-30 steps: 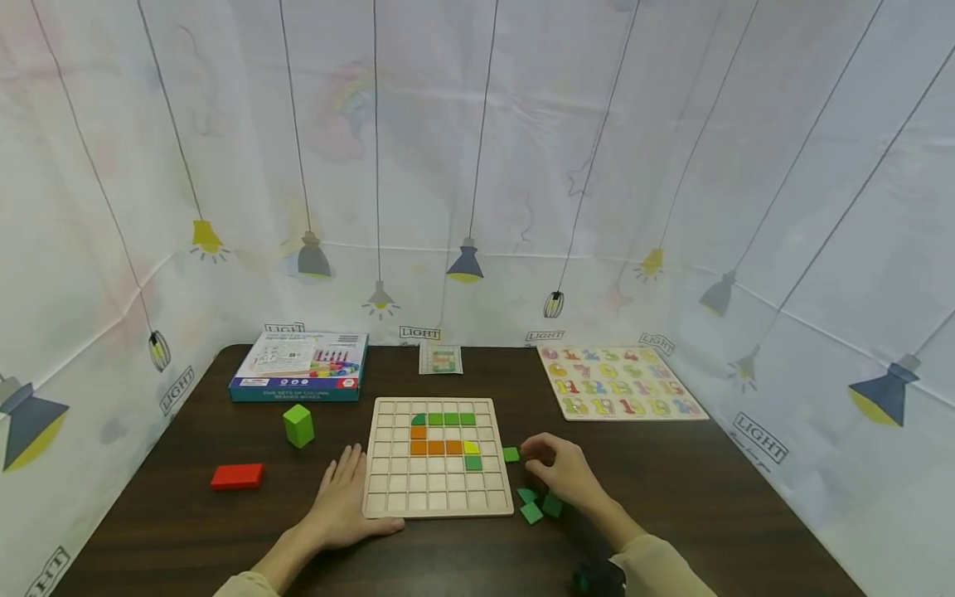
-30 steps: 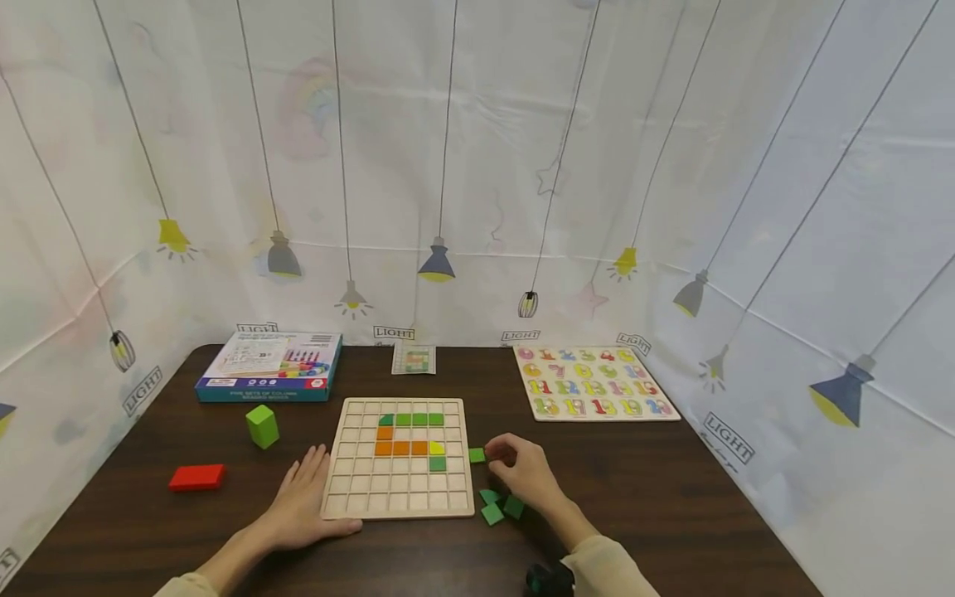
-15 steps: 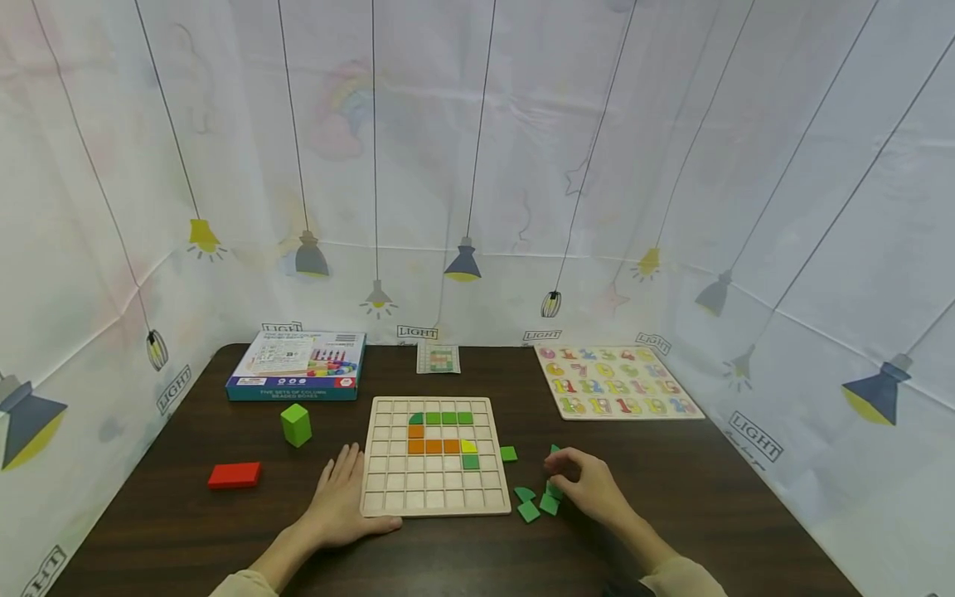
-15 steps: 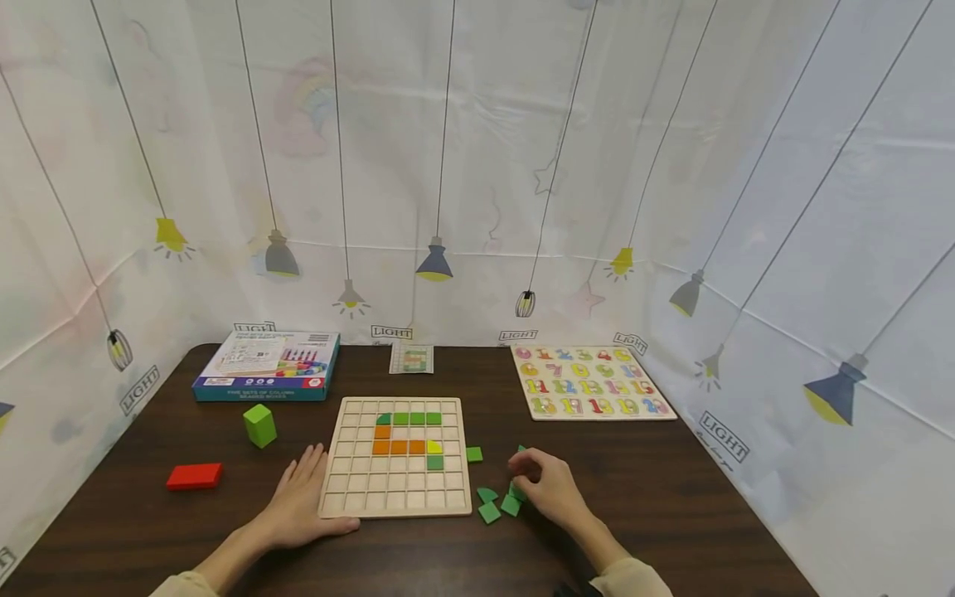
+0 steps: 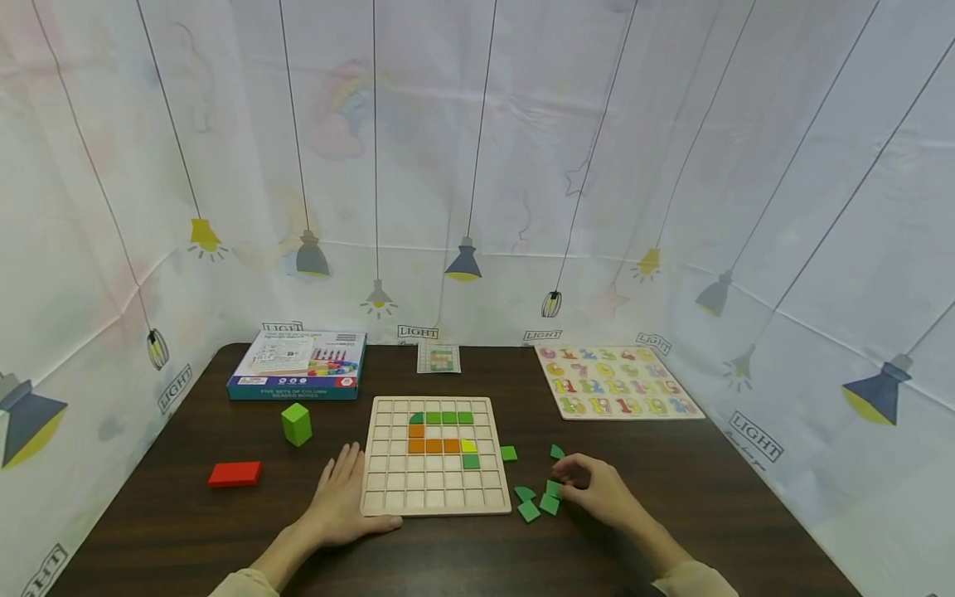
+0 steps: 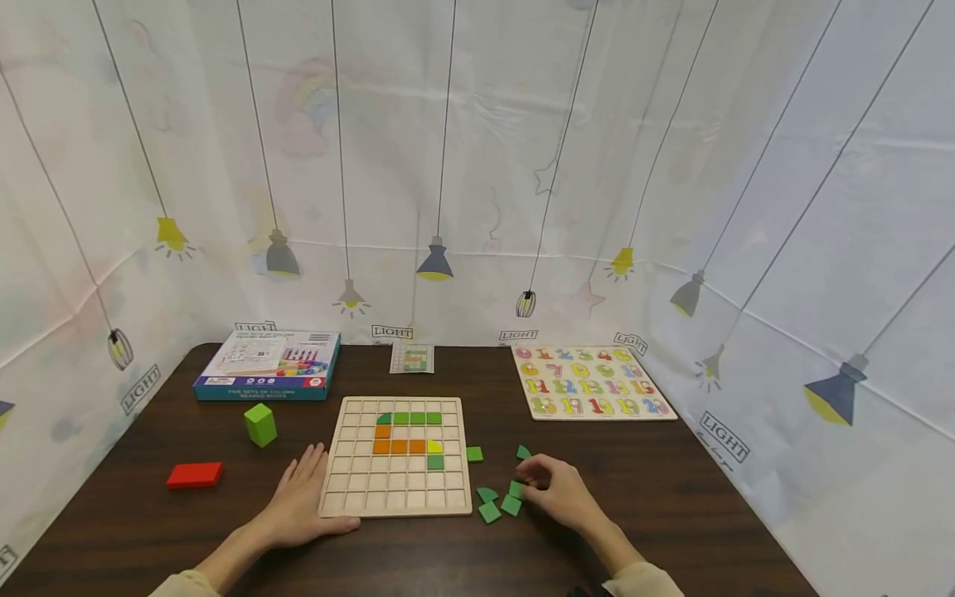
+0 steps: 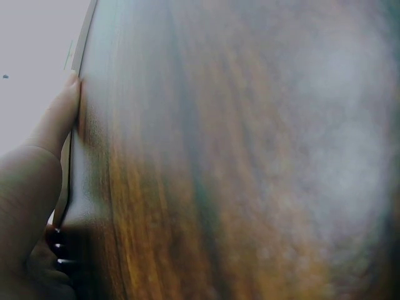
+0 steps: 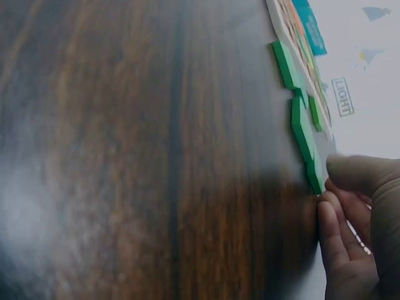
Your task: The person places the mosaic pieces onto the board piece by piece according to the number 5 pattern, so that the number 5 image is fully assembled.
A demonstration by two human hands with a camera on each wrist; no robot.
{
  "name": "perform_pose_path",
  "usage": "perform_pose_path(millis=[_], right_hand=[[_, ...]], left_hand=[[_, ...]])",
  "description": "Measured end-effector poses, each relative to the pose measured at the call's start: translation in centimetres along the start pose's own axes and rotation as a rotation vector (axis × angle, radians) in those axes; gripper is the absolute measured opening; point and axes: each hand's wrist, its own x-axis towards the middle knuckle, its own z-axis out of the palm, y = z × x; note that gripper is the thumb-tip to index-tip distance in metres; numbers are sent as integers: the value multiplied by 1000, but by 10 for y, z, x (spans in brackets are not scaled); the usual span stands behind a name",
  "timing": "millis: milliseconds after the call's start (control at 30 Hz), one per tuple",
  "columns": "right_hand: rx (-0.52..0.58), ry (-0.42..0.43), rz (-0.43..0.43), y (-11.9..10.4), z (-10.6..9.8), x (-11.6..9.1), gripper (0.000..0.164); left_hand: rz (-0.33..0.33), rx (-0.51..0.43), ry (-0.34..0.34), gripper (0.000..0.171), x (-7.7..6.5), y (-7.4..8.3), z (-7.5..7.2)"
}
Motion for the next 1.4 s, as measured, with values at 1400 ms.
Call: perform_pose_path(millis=[1400], right_hand=[[-19,104,33,-10,11,17,21]], left_hand=[[-8,-3,5,125,1,0,1]])
